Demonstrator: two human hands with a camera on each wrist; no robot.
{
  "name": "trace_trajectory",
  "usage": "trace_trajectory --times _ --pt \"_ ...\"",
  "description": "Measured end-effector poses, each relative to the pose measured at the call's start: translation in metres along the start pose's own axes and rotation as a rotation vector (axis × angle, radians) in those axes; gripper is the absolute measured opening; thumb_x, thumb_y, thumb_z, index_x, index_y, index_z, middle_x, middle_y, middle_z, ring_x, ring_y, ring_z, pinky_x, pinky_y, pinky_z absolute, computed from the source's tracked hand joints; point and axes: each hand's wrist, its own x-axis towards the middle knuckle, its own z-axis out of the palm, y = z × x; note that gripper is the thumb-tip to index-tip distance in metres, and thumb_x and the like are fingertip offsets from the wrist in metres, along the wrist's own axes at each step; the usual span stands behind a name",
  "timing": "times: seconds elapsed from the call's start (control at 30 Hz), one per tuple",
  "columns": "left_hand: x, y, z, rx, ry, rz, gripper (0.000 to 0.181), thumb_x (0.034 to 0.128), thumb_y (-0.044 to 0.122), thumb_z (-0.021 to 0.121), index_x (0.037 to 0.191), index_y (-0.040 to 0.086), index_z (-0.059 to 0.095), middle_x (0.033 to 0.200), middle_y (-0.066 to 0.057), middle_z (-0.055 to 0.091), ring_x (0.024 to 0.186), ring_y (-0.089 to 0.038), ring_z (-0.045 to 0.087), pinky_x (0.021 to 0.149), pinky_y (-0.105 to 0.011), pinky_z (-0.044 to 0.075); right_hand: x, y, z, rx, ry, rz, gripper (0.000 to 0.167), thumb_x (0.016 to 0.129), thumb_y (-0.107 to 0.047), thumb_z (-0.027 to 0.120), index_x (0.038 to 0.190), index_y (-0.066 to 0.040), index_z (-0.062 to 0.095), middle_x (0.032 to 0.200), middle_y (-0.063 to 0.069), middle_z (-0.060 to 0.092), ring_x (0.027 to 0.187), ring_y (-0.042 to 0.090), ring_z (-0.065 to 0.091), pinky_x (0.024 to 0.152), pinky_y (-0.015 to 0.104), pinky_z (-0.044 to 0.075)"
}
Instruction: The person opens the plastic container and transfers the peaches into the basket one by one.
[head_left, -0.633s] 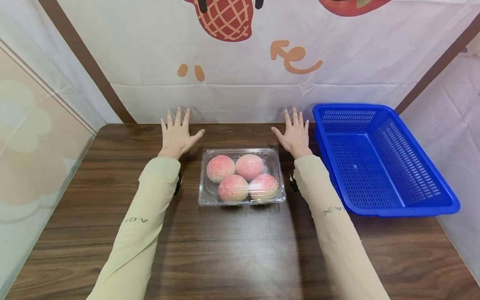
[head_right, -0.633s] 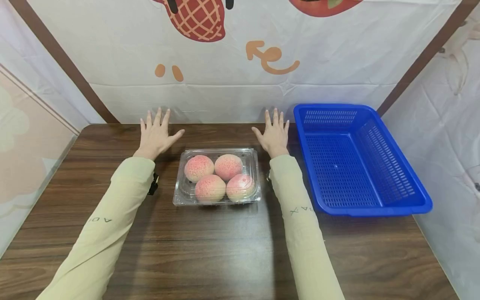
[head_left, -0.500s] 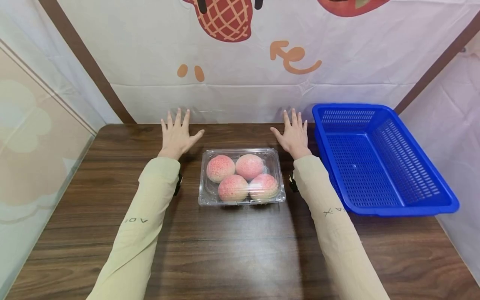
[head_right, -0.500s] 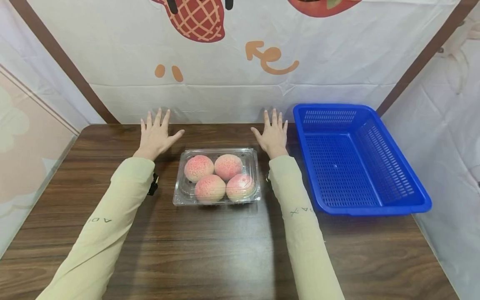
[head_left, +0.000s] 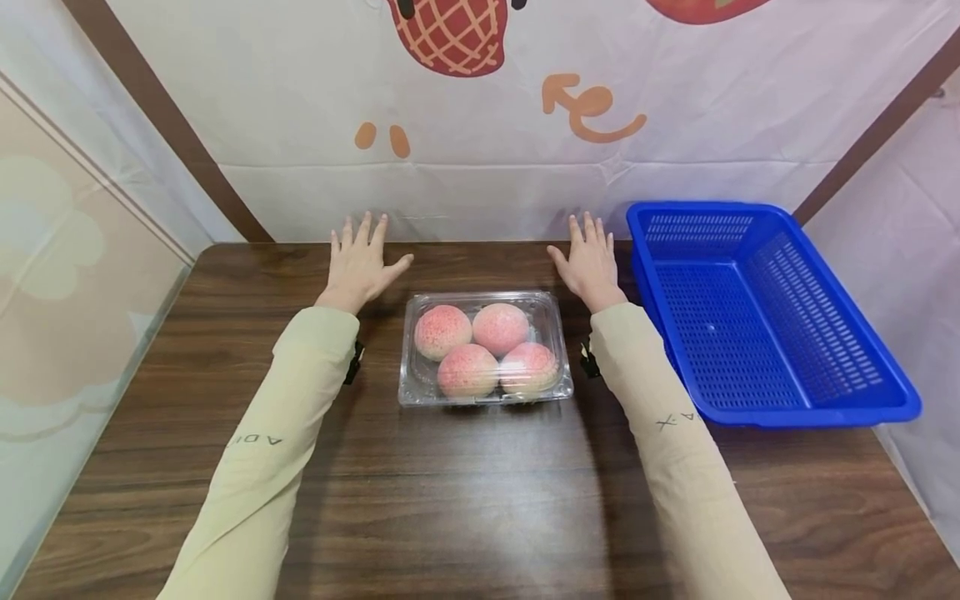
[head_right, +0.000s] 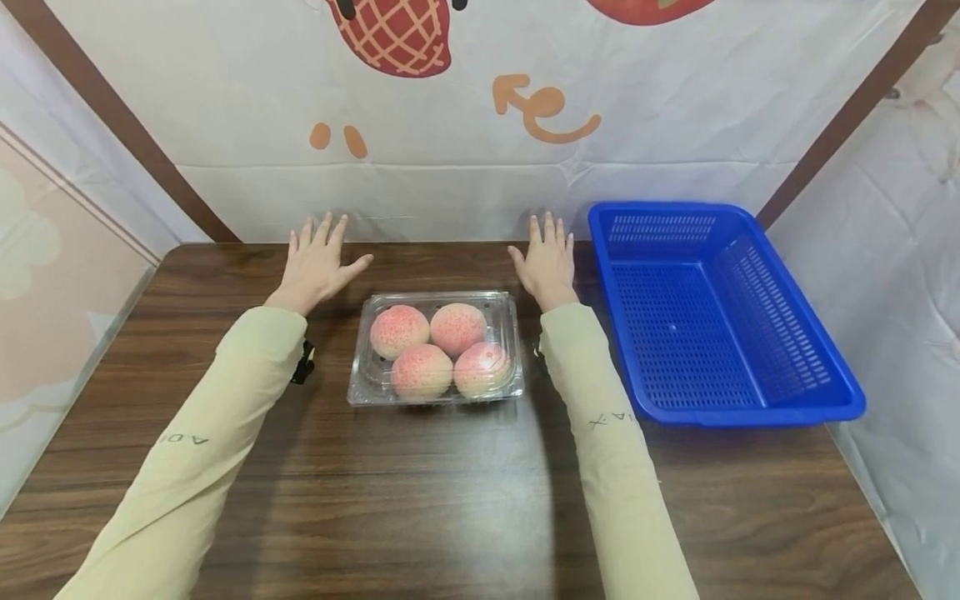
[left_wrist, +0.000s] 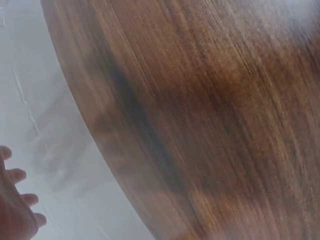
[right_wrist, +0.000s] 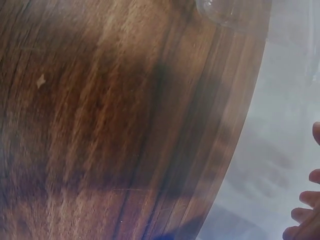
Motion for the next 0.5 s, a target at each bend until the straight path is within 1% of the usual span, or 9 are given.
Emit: trace_trajectory --times 0.13,0.3,0.4,0.5 --pt "-0.0009 0.0026 -0.0030 -0.011 -0.011 0.022 0.082 0.0883 0.059 0.034 0.147 0.009 0.006 0.151 -0.018 0.004 0.134 -0.042 0.000 0.108 -0.055 0.000 -0.0015 0.0000 -0.0034 0.001 0.013 -0.005 0.066 0.093 -0.041 0.042 0.144 -0.004 0.021 0.149 0.018 0.014 0.136 0.033 0.010 0.111 0.047 0.008" --pt "-0.0011 0.0054 -0.0063 -0.025 -0.017 0.052 0.082 0.0887 0.057 0.036 0.146 0.005 0.008 0.150 -0.020 0.009 0.134 -0.041 0.006 0.109 -0.052 0.005 -0.0035 -0.0010 -0.0070 0.005 0.004 -0.005 0.064 0.094 -0.038 0.044 0.142 -0.001 0.024 0.148 0.019 0.018 0.135 0.033 0.014 0.111 0.044 0.010" --pt "-0.0021 0.0070 -0.0084 -0.019 -0.024 0.057 0.081 0.0893 0.056 0.037 0.146 0.004 0.009 0.149 -0.020 0.012 0.134 -0.041 0.009 0.109 -0.052 0.008 -0.0056 -0.0032 -0.0085 0.018 -0.012 -0.003 0.063 0.094 -0.036 0.044 0.142 0.000 0.025 0.148 0.019 0.019 0.135 0.033 0.015 0.112 0.041 0.010" --pt "-0.0038 0.0087 -0.0100 -0.016 -0.027 0.060 0.081 0.0895 0.055 0.037 0.145 0.003 0.010 0.148 -0.021 0.015 0.133 -0.041 0.012 0.109 -0.051 0.010 -0.0081 -0.0066 -0.0100 0.027 -0.012 0.001 0.061 0.094 -0.034 0.045 0.141 0.000 0.026 0.147 0.019 0.022 0.134 0.032 0.018 0.111 0.039 0.013"
